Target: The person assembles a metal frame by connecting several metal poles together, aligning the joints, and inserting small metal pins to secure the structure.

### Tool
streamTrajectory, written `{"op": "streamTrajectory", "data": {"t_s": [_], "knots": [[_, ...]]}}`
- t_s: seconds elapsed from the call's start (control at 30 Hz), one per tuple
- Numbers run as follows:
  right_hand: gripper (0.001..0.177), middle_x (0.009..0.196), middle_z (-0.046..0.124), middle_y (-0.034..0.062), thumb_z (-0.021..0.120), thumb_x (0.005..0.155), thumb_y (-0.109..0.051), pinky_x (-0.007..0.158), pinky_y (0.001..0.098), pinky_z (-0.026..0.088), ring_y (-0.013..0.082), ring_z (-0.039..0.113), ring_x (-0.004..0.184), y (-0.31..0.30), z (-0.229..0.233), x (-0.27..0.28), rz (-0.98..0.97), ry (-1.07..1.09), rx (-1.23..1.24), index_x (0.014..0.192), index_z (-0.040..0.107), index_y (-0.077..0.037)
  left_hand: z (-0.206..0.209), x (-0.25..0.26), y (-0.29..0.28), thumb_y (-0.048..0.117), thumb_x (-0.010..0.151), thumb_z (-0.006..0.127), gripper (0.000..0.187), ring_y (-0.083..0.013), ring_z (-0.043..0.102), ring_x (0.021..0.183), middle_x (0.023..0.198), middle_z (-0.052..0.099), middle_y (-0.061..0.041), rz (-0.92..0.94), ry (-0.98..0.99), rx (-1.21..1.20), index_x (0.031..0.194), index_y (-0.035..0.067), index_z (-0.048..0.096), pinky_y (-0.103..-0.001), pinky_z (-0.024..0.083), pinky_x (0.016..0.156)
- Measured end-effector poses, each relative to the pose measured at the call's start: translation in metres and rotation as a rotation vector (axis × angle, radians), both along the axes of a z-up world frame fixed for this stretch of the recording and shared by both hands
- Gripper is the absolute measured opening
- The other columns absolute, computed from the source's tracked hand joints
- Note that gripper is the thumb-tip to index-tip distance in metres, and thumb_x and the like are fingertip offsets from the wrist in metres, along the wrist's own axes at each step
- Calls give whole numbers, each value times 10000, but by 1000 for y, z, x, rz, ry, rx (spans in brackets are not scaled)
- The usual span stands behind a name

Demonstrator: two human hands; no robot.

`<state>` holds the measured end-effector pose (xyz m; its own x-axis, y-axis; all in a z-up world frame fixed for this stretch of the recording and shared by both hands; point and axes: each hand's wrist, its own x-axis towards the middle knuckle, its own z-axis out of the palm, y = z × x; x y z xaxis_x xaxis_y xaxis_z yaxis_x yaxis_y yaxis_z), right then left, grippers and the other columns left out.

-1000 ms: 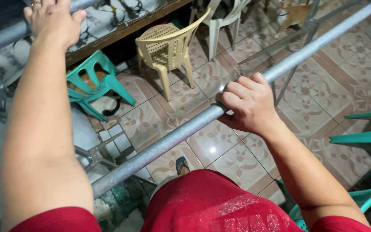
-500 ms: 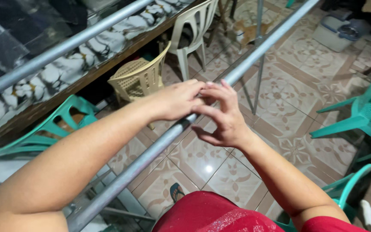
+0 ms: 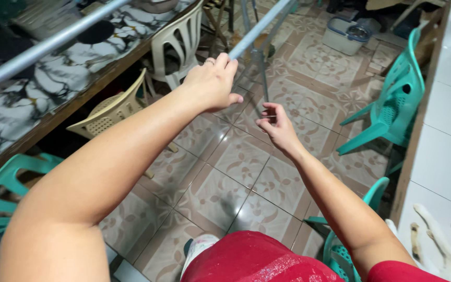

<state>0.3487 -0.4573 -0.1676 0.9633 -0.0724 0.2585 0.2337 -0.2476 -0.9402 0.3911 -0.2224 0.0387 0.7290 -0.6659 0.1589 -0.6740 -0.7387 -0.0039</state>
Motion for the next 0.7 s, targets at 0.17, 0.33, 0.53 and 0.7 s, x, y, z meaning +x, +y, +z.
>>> {"op": "streamTrajectory", "data": {"t_s": [0.17,0.33,0.53,0.7], "knots": [[582,1175,590,65,768,878,-204,728,280,544,99,601,898,-42,-12,36,-20,151,23,1375,501,-58,0,50,-57,563,767,814,933,-415,568,1168,1351,463,-179,31,-50,50,1391,-2,412,-477,537,868],[607,1144,601,64,787,856,-228,726,270,553,95,612,852,-76,-23,113,-79,138,-26,1367,510,-50,3,138,-106,628,842,753,911,-389,609,1201,1405,485,-188,163,32,172,1411,-2,421,-483,526,945],[647,1088,598,77,823,843,-243,753,279,547,119,600,859,-116,-45,250,-138,78,-69,1361,521,-1,-14,254,-180,612,862,728,892,-409,559,1261,1425,477,-235,80,135,84,1406,-9,390,-481,480,1001],[697,1050,610,76,828,816,-251,759,296,556,146,616,862,-156,-53,331,-227,48,-127,1373,512,24,-31,309,-235,592,889,723,876,-427,553,1283,1378,530,-323,59,268,-123,1352,-76,397,-439,458,1054]]}}
